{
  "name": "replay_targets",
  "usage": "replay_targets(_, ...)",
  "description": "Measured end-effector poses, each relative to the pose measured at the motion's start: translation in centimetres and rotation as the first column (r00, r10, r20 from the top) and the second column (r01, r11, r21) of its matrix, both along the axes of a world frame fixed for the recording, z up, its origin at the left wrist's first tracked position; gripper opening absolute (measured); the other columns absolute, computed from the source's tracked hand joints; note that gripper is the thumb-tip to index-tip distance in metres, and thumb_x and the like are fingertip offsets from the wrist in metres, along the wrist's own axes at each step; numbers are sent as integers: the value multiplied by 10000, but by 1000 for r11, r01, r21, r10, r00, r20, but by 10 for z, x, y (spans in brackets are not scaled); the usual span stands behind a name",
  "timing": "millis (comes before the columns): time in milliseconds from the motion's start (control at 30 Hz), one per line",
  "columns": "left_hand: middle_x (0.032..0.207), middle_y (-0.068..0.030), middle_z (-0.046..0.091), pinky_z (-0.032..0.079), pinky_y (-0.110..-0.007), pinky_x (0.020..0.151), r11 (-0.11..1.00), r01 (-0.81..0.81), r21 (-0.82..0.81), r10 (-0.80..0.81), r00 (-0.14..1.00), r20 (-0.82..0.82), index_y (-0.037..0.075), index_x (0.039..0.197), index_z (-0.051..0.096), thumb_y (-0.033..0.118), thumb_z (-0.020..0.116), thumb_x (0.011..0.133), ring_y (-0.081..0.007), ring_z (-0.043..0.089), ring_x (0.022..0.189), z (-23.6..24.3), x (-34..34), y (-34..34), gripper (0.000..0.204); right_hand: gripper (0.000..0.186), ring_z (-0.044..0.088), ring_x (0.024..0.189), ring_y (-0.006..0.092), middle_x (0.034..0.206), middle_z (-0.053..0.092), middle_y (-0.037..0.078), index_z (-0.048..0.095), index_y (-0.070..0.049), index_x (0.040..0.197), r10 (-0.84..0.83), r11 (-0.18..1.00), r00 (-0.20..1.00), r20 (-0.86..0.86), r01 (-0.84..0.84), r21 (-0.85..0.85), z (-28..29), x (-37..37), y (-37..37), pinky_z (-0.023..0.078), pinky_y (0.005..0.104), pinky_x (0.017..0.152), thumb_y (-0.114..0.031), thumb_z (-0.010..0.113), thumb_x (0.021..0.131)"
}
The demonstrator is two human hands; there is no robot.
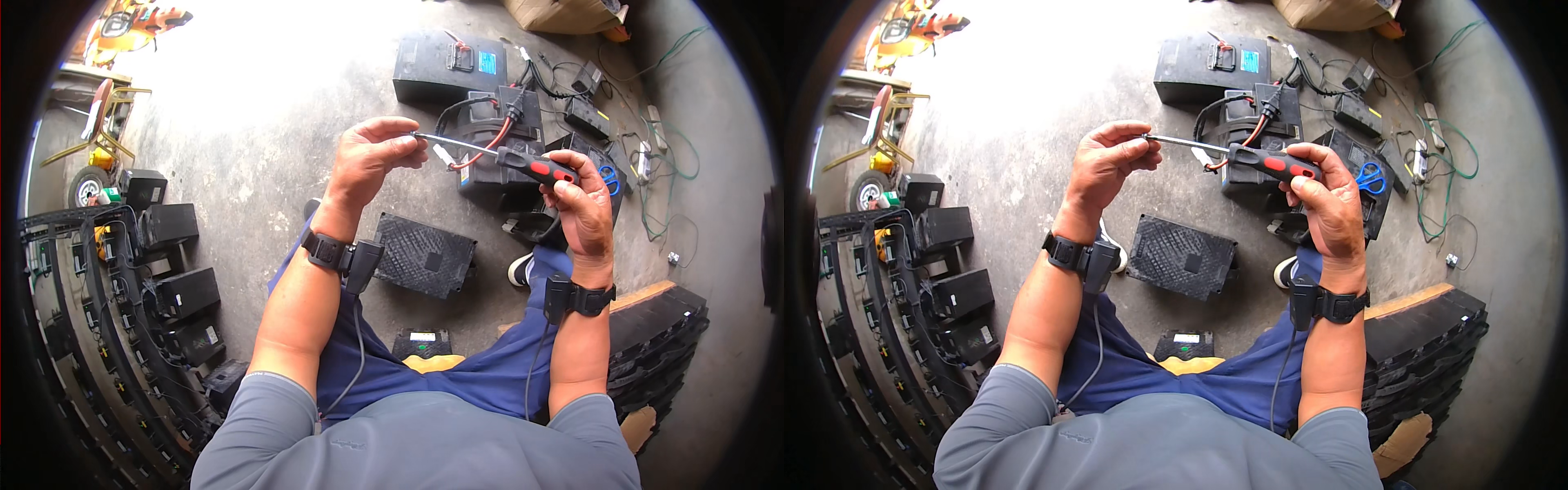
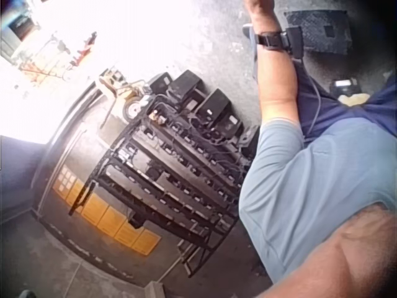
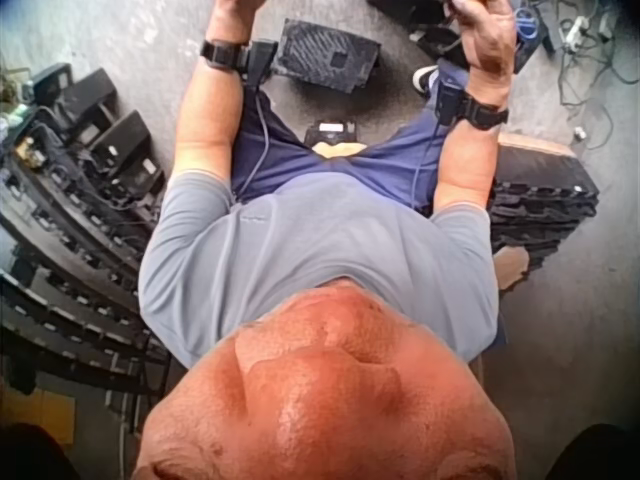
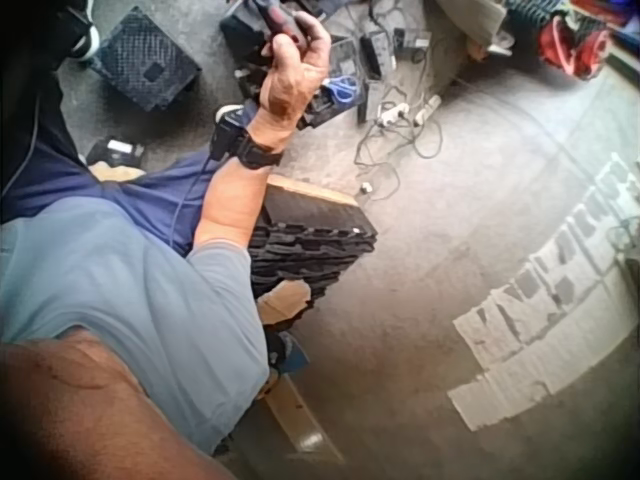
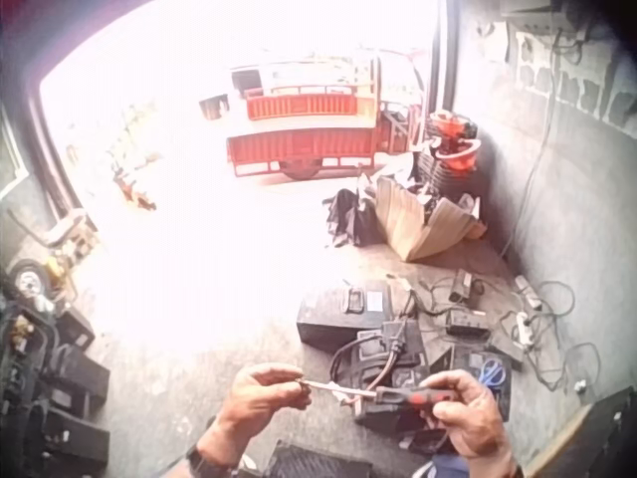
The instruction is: The person is using a screwdriver to open or secure a small electronic battery enclosure and inspecting internal wires.
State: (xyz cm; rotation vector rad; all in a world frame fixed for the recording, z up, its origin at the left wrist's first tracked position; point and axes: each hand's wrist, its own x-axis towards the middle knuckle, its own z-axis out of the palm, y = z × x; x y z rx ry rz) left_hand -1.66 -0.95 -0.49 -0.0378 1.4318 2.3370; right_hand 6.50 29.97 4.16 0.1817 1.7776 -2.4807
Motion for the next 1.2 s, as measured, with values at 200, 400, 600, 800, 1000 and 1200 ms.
replay_targets(200, 932, -196, 719, 610, -395, 735, 1000, 23, -3, -23, 1000, 12, -49, 1094, 649, 7, 671, 880, -282, 726, 804, -1, 1, 1, 222, 399, 630, 795, 119, 1089, 676, 123, 544, 2, 1268, 4, 997, 1000, 16, -3, -80, -7, 0, 6, 504, 240, 697, -53, 637, 883)
replay_targets(400, 911, -189, 717, 619, -377, 719, 1000, -6, 25, 6, 1000, 20, -58, 1057, 659, 21, 705, 865, -265, 723, 786, -3, 3, -1, 212, 356, 610, 726, 93, 1126, 688, 123, 530, -33, 1268, -13, 1000, 1000, -2, 13, -18, -11, -4, -1, 470, 212, 613, -219, 620, 978)
replay_targets(600, 903, -193, 719, 620, -383, 714, 998, 17, 56, -19, 1000, 22, -56, 1050, 659, 40, 715, 866, -269, 725, 777, -5, 6, 0, 215, 500, 585, 649, 76, 893, 670, 47, 582, -41, 1160, 40, 980, 980, 193, -77, 185, -9, -6, 7, 440, 205, 548, -498, 579, 959)
replay_targets(800, 900, -182, 721, 615, -397, 708, 999, 5, 46, -6, 999, 33, -30, 1058, 664, 43, 675, 896, -277, 725, 770, -11, 8, 2, 178, 288, 612, 710, 117, 920, 659, 73, 553, -18, 1183, -62, 998, 998, -5, 62, 20, -3, -12, -13, 477, 249, 637, -190, 576, 953)
replay_targets(1000, 867, -187, 719, 611, -352, 677, 999, -29, 29, 28, 999, 44, -60, 1045, 654, 50, 723, 861, -257, 722, 734, -5, 10, 5, 225, 401, 579, 605, 76, 844, 670, 31, 591, -65, 1194, 7, 982, 988, 153, -35, 184, -15, -8, 4, 417, 197, 523, -399, 604, 972)
replay_targets(1200, 876, -185, 717, 609, -358, 674, 996, 91, 24, -91, 995, 27, -65, 1059, 653, 55, 701, 882, -270, 723, 744, -1, 8, 16, 219, 299, 582, 661, 99, 1001, 695, 62, 563, -46, 1222, -128, 991, 992, 20, 127, 42, -9, -3, -1, 434, 221, 560, -155, 566, 944)
